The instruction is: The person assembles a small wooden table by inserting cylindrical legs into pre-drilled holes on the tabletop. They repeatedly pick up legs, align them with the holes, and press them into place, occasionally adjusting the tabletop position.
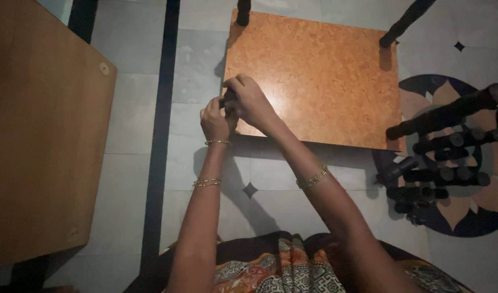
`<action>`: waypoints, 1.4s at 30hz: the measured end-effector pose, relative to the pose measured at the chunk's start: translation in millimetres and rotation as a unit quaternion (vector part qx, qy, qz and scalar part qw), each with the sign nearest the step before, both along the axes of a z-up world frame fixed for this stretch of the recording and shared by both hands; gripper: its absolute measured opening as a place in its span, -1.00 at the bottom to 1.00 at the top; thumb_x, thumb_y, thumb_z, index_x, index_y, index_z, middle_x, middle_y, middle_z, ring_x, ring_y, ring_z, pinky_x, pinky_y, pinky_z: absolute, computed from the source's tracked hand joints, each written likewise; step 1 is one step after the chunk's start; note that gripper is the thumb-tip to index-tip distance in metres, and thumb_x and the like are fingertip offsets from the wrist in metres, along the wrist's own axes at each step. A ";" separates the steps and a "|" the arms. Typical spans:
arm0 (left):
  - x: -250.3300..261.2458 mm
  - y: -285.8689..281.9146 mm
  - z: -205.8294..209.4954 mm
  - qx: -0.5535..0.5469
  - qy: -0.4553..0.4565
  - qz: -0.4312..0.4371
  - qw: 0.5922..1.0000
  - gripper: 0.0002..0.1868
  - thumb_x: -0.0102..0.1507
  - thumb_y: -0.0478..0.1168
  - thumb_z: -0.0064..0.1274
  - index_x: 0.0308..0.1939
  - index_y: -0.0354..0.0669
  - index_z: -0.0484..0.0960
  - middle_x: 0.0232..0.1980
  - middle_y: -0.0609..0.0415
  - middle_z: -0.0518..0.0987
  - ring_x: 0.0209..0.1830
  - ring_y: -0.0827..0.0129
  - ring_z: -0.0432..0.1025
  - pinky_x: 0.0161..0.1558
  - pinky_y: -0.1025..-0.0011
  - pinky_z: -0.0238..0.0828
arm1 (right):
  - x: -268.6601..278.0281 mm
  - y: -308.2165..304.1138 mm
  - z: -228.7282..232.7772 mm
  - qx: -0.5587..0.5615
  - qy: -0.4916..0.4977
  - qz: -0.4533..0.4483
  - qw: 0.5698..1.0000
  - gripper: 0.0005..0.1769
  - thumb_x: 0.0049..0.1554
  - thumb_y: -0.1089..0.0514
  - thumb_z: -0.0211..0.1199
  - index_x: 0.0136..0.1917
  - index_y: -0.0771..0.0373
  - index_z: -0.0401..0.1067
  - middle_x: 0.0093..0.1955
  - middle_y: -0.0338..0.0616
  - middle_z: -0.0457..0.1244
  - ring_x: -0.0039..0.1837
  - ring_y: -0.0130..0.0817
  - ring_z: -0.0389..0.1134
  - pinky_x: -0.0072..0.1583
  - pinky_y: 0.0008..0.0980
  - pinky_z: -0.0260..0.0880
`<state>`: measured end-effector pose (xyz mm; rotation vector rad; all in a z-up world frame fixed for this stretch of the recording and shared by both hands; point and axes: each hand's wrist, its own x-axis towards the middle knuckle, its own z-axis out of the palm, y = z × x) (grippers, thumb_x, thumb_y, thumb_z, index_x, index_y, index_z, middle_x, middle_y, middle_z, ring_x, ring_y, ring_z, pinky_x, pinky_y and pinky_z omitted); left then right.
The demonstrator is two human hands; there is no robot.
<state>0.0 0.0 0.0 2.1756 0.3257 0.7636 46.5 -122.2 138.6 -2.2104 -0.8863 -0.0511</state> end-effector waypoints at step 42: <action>-10.1 -9.9 31.8 -0.008 -0.012 -0.016 1.000 -0.42 0.00 -0.09 0.50 -0.05 -0.23 0.55 -0.09 -0.09 0.60 -0.05 -0.07 0.50 -0.01 0.06 0.44 | 58.0 -52.4 -37.2 0.528 0.421 -0.065 0.734 -0.59 0.10 0.28 0.23 0.22 0.18 0.31 0.09 -0.17 0.31 0.08 -0.35 0.39 0.12 -0.22 0.53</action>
